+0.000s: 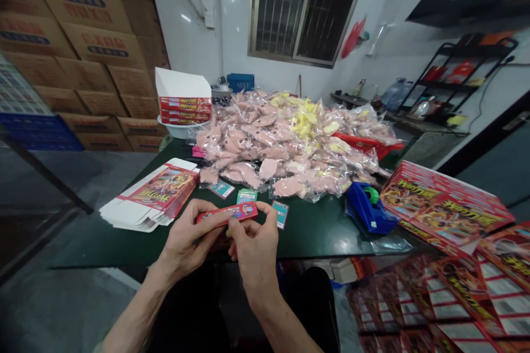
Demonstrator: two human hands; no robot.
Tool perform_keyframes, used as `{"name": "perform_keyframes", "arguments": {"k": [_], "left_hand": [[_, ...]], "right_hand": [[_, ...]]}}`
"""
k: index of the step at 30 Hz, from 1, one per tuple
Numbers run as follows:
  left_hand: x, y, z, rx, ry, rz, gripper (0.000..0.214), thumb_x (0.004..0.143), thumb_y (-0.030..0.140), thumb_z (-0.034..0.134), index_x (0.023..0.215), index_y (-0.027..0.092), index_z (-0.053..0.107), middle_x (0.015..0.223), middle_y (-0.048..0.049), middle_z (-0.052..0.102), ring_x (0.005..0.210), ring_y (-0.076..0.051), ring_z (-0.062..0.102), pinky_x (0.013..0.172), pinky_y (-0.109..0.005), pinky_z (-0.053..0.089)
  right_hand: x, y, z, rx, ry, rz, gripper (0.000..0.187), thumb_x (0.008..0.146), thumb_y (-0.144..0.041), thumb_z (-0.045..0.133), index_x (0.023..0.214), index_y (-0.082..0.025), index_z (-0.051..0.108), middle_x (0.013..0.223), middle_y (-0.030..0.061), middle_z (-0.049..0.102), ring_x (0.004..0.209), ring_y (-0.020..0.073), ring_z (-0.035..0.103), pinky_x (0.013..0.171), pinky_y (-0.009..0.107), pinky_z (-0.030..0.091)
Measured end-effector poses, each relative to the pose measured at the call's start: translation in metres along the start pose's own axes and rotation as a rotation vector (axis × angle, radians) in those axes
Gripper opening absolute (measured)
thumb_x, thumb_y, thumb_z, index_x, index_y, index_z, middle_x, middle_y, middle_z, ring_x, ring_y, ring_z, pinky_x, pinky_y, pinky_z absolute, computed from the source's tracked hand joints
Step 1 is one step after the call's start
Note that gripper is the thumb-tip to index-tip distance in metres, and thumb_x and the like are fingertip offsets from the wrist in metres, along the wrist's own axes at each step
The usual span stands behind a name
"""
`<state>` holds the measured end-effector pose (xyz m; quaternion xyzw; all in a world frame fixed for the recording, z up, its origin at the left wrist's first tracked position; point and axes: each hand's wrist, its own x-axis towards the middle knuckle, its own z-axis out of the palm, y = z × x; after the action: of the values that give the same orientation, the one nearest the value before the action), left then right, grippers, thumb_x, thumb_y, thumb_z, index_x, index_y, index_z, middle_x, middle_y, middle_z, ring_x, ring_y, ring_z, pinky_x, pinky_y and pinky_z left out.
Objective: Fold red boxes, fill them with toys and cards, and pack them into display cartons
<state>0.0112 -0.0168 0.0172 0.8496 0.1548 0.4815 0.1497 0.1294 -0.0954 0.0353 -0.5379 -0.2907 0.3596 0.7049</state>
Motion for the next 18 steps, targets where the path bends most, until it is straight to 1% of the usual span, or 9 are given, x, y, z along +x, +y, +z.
{"name": "perform_keyframes", "arguments": {"k": [3,5,8,10,12,13,15,16,18], "left_hand": [[0.009,0.004,-0.011,0.041,-0.186,0.003,0.040,0.086,0.012,0.047,0.123,0.025,0.054,0.088,-0.0031,0.045,0.072,-0.011,0.051,0.058,-0.022,0.046],[0.014,0.006,-0.012,0.013,-0.206,-0.023,0.038,0.086,0.013,0.046,0.122,0.021,0.055,0.087,-0.0038,0.046,0.074,-0.012,0.052,0.060,-0.023,0.046],[0.019,0.005,-0.002,0.019,-0.065,-0.062,0.028,0.083,0.020,0.055,0.110,0.018,0.062,0.082,-0.0029,0.051,0.071,-0.012,0.056,0.060,-0.023,0.048],[0.019,0.001,0.005,0.081,0.090,-0.094,0.024,0.078,0.029,0.065,0.098,0.016,0.065,0.078,-0.0024,0.056,0.067,-0.012,0.058,0.059,-0.023,0.049],[0.018,-0.003,0.008,0.137,0.164,-0.117,0.026,0.073,0.035,0.070,0.089,0.015,0.064,0.076,-0.0024,0.061,0.065,-0.013,0.061,0.057,-0.023,0.050],[0.018,-0.004,0.008,0.149,0.152,-0.120,0.026,0.072,0.036,0.071,0.087,0.016,0.064,0.075,-0.0022,0.062,0.064,-0.014,0.062,0.057,-0.023,0.050],[0.019,-0.004,0.007,0.132,0.076,-0.089,0.024,0.073,0.037,0.070,0.085,0.018,0.064,0.073,-0.0013,0.063,0.062,-0.013,0.062,0.055,-0.021,0.050],[0.022,-0.001,0.006,0.115,0.046,-0.058,0.022,0.074,0.037,0.069,0.086,0.019,0.064,0.073,-0.0008,0.064,0.061,-0.013,0.063,0.053,-0.020,0.050],[0.028,0.008,0.009,0.081,0.026,0.016,0.022,0.073,0.038,0.069,0.086,0.021,0.065,0.073,-0.0003,0.065,0.058,-0.012,0.063,0.050,-0.019,0.050]], "right_hand": [[0.002,0.014,-0.002,-0.015,0.018,0.048,0.049,0.071,-0.035,0.067,0.106,-0.021,0.036,0.049,-0.0096,0.057,0.033,0.0073,0.043,0.032,0.015,0.033],[0.005,0.034,-0.006,-0.048,0.011,0.094,0.051,0.069,-0.035,0.068,0.106,-0.021,0.036,0.044,-0.0126,0.051,0.032,0.0076,0.040,0.031,0.016,0.031],[0.010,0.067,-0.019,-0.196,-0.064,0.085,0.046,0.068,-0.030,0.068,0.104,-0.020,0.041,0.043,-0.0142,0.043,0.035,0.0078,0.037,0.035,0.017,0.032],[0.015,0.077,-0.030,-0.336,-0.027,-0.021,0.044,0.067,-0.026,0.068,0.105,-0.019,0.046,0.054,-0.0102,0.049,0.042,0.0080,0.041,0.043,0.019,0.037],[0.019,0.071,-0.041,-0.436,0.025,-0.154,0.055,0.066,-0.024,0.070,0.117,-0.020,0.047,0.081,-0.0025,0.058,0.050,0.0077,0.045,0.051,0.022,0.042],[0.021,0.062,-0.045,-0.462,0.017,-0.209,0.065,0.066,-0.023,0.071,0.124,-0.022,0.044,0.097,0.0014,0.058,0.053,0.0075,0.046,0.053,0.024,0.044],[0.026,0.039,-0.052,-0.499,-0.079,-0.301,0.078,0.067,-0.024,0.072,0.135,-0.027,0.035,0.120,0.0067,0.052,0.056,0.0081,0.048,0.058,0.027,0.047],[0.028,0.026,-0.056,-0.524,-0.159,-0.354,0.078,0.069,-0.024,0.072,0.137,-0.028,0.035,0.123,0.0075,0.051,0.059,0.0096,0.051,0.062,0.028,0.048],[0.032,-0.001,-0.064,-0.593,-0.331,-0.472,0.065,0.072,-0.024,0.070,0.131,-0.029,0.044,0.117,0.0056,0.058,0.071,0.0139,0.057,0.071,0.030,0.049]]}}
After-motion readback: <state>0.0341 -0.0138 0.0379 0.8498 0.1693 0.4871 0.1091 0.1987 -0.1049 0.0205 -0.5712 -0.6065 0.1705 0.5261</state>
